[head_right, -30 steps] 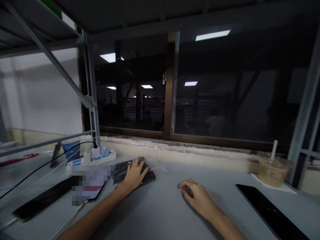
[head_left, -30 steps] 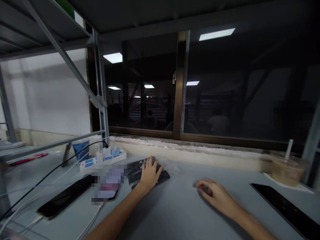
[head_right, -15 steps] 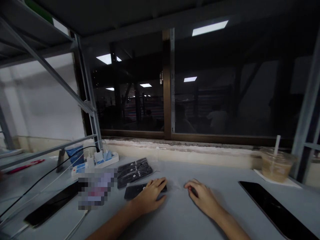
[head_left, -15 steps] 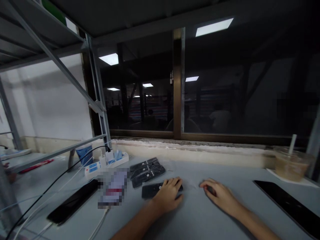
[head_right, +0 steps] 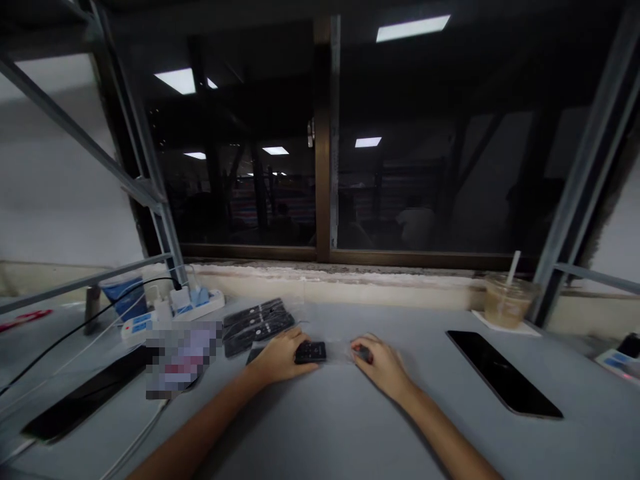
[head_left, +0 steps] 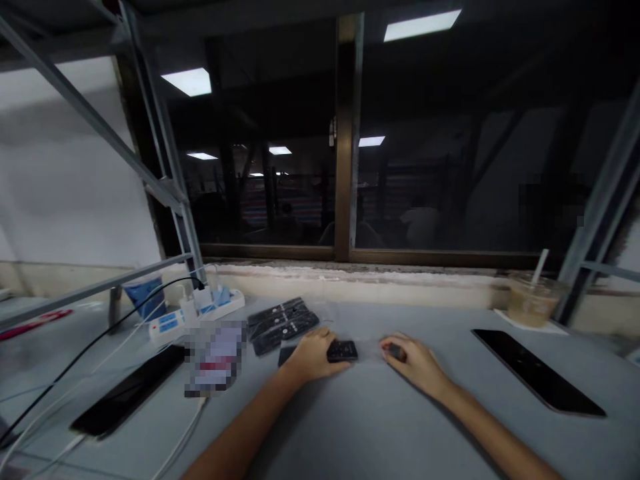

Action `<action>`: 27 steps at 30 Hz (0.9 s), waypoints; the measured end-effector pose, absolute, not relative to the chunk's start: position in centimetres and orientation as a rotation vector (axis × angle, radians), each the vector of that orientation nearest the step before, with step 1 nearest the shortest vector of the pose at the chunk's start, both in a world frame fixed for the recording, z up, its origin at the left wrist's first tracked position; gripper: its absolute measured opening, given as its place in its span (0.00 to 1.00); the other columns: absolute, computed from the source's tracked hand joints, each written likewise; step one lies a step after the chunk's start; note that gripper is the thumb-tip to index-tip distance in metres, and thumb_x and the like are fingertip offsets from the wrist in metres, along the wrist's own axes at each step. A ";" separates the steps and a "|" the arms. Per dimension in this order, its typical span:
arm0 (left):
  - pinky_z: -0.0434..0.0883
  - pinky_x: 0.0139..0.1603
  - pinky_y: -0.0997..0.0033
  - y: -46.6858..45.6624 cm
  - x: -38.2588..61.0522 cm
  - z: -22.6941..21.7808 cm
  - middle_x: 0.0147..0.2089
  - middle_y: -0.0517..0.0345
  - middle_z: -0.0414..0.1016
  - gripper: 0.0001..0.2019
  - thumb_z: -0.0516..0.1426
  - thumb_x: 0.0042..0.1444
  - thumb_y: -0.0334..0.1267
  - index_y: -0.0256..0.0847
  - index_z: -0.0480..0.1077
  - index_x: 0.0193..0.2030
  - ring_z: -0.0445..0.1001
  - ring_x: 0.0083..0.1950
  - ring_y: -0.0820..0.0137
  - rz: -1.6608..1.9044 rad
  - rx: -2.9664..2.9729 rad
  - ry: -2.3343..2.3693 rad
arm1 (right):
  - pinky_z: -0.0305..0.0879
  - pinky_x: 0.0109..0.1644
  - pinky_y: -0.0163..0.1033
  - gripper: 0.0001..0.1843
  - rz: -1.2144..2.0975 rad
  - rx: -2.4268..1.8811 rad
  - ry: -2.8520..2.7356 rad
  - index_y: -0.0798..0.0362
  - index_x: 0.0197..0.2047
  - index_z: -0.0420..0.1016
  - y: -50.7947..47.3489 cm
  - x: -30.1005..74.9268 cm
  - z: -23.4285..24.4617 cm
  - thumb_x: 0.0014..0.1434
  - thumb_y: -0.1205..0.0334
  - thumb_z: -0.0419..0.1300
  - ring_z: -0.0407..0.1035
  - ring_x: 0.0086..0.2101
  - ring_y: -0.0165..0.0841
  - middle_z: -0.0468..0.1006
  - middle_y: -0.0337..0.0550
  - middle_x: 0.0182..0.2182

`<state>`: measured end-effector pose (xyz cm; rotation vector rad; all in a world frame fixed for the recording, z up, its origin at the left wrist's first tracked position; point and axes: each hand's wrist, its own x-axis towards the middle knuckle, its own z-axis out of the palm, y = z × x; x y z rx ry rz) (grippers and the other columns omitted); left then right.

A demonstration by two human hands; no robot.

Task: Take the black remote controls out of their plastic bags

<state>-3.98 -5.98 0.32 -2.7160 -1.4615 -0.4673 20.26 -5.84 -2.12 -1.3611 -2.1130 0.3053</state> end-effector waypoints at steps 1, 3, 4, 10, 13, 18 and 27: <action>0.65 0.47 0.64 -5.9 -4.1 0.3 0.41 0.52 0.69 0.19 0.55 0.50 0.53 0.39 0.67 0.39 0.69 0.44 0.61 -0.443 -2.730 -1.443 | 0.61 0.29 0.36 0.11 0.295 -1.373 -2.114 0.47 0.36 0.73 -5.9 20.2 -2.1 0.54 0.56 0.52 0.67 0.25 0.30 0.76 0.39 0.36; 0.65 0.46 0.65 -5.7 -4.2 0.2 0.41 0.52 0.70 0.18 0.54 0.52 0.53 0.39 0.66 0.40 0.69 0.44 0.62 -0.415 -2.762 -1.383 | 0.61 0.29 0.36 0.11 0.286 -1.377 -2.123 0.46 0.35 0.73 -6.0 20.0 -2.1 0.55 0.55 0.51 0.68 0.25 0.31 0.75 0.39 0.35; 0.65 0.46 0.65 -5.7 -4.2 0.1 0.42 0.52 0.70 0.18 0.53 0.52 0.52 0.39 0.66 0.41 0.69 0.45 0.62 -0.405 -2.773 -1.353 | 0.61 0.30 0.36 0.11 0.291 -1.370 -2.127 0.46 0.35 0.73 -6.0 20.0 -2.0 0.55 0.54 0.52 0.68 0.26 0.31 0.75 0.39 0.35; 0.66 0.44 0.65 -6.4 -3.3 0.0 0.43 0.52 0.68 0.24 0.51 0.52 0.57 0.40 0.64 0.46 0.69 0.44 0.62 -0.440 -2.770 -1.254 | 0.65 0.32 0.38 0.15 0.432 -1.266 -2.102 0.48 0.32 0.76 -6.0 20.0 -1.8 0.56 0.52 0.51 0.69 0.29 0.31 0.69 0.46 0.47; 0.67 0.41 0.66 -6.9 -2.9 0.2 0.45 0.53 0.66 0.24 0.48 0.54 0.58 0.41 0.62 0.48 0.71 0.40 0.63 -0.455 -2.709 -1.306 | 0.66 0.38 0.39 0.16 0.547 -1.158 -2.044 0.49 0.33 0.78 -5.9 20.0 -2.1 0.55 0.50 0.52 0.68 0.42 0.38 0.67 0.50 0.49; 0.68 0.37 0.67 -7.0 -2.7 0.3 0.45 0.54 0.66 0.26 0.48 0.53 0.60 0.42 0.62 0.48 0.71 0.37 0.66 -0.476 -2.683 -1.237 | 0.63 0.48 0.43 0.18 0.716 -1.031 -1.910 0.48 0.34 0.79 -5.7 19.7 -2.6 0.52 0.46 0.55 0.66 0.46 0.40 0.70 0.50 0.46; 0.69 0.38 0.67 -7.6 -2.3 1.2 0.42 0.53 0.66 0.26 0.50 0.53 0.57 0.39 0.61 0.49 0.69 0.40 0.65 -0.435 -2.644 -0.977 | 0.63 0.45 0.41 0.17 0.885 -0.997 -1.896 0.52 0.32 0.79 -5.7 19.5 -2.9 0.50 0.48 0.58 0.68 0.40 0.38 0.75 0.49 0.38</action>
